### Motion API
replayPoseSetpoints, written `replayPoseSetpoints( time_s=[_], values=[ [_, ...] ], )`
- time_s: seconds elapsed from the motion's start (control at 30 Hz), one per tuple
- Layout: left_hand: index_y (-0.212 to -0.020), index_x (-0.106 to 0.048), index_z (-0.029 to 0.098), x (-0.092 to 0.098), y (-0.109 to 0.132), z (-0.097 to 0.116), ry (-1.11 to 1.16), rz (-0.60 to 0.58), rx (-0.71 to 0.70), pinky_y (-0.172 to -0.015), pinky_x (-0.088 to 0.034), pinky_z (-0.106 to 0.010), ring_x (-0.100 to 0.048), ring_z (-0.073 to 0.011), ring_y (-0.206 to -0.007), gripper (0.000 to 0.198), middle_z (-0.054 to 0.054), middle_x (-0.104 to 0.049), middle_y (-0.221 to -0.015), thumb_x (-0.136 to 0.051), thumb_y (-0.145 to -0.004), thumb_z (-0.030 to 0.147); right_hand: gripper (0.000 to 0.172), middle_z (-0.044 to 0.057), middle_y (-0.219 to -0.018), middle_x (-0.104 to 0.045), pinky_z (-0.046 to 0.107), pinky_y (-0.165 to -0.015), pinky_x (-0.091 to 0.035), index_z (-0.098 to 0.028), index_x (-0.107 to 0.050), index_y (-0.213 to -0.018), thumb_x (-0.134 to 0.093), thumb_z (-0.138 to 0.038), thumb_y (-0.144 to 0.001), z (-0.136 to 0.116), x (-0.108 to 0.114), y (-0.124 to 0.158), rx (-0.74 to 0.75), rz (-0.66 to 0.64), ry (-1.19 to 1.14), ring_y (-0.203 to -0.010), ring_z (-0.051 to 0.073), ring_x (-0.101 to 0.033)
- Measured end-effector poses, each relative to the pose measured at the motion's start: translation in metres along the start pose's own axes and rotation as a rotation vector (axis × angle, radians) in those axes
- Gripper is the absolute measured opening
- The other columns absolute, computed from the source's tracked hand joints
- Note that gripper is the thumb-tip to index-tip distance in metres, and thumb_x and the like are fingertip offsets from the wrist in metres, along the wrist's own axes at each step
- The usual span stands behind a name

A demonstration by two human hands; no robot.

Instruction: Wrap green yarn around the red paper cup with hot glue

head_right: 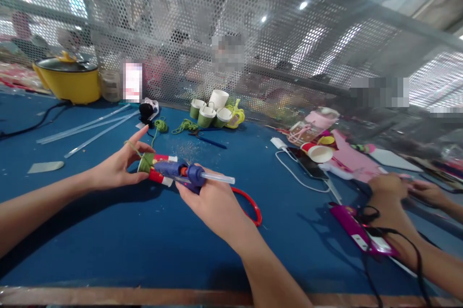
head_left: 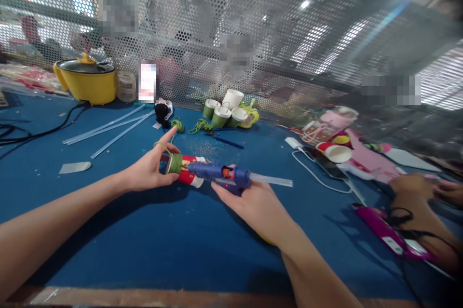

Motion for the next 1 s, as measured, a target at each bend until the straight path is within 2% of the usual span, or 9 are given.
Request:
replayPoseSetpoints(
  time_s=[0.33, 0.57, 0.73, 0.9, 1.0],
  values=[
    [-0.144, 0.002, 0.021, 0.001, 0.0, -0.005, -0.048, -0.001, 0.024, -0.08, -0.047, -0.041, -0.056, -0.0207, -0.086, 0.099, -0.011, -0.049, -0.111, -0.063, -0.07, 0.021, 0.008, 0.001, -0.075, -0.065, 0.026, -0.067, -0.048, -0.021, -0.056, -0.076, -0.052, -0.017, -0.081, -0.01, -0.004, 0.0, 0.096, -0.056, -0.018, -0.07, 0.016, -0.06],
    [-0.144, 0.0, 0.02, 0.0, 0.0, 0.0, -0.087, -0.001, -0.012, -0.079, -0.047, -0.04, -0.056, -0.0182, -0.082, 0.097, -0.011, -0.05, -0.11, -0.062, -0.07, 0.021, 0.01, -0.001, -0.071, -0.061, 0.025, -0.061, -0.045, -0.021, -0.053, -0.073, -0.051, -0.018, -0.082, -0.005, -0.003, 0.001, 0.027, -0.054, -0.035, -0.065, 0.015, -0.058],
    [-0.144, 0.0, 0.021, -0.001, 0.001, 0.002, -0.119, -0.019, -0.01, -0.077, -0.047, -0.039, -0.056, -0.018, -0.082, 0.096, -0.011, -0.049, -0.112, -0.061, -0.07, 0.021, 0.012, 0.0, -0.073, -0.062, 0.026, -0.067, -0.046, -0.022, -0.052, -0.07, -0.052, -0.017, -0.081, -0.012, -0.003, 0.003, 0.073, -0.073, -0.033, -0.068, 0.016, -0.059],
    [-0.144, -0.001, 0.021, -0.001, 0.0, 0.007, -0.167, -0.021, -0.071, -0.083, -0.045, -0.04, -0.054, -0.0209, -0.092, 0.094, -0.01, -0.05, -0.11, -0.06, -0.071, 0.019, 0.01, -0.001, -0.072, -0.062, 0.025, -0.063, -0.046, -0.021, -0.053, -0.072, -0.051, -0.016, -0.081, -0.007, 0.0, 0.002, 0.051, -0.032, -0.043, -0.065, 0.015, -0.058],
    [-0.144, 0.0, 0.022, -0.002, 0.001, 0.004, -0.173, -0.03, -0.06, -0.081, -0.046, -0.039, -0.054, -0.0207, -0.09, 0.095, -0.01, -0.049, -0.111, -0.06, -0.07, 0.019, 0.012, -0.001, -0.071, -0.062, 0.026, -0.064, -0.046, -0.022, -0.052, -0.071, -0.052, -0.016, -0.081, -0.01, -0.001, 0.002, 0.061, -0.064, -0.044, -0.065, 0.015, -0.059]
  ],
)
Point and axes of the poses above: each hand's wrist, its own y-axis away from the middle knuckle, its own x-axis out of the back of the hand, z = x × y, the point moved 8 cm from there along -y, towards the middle knuckle
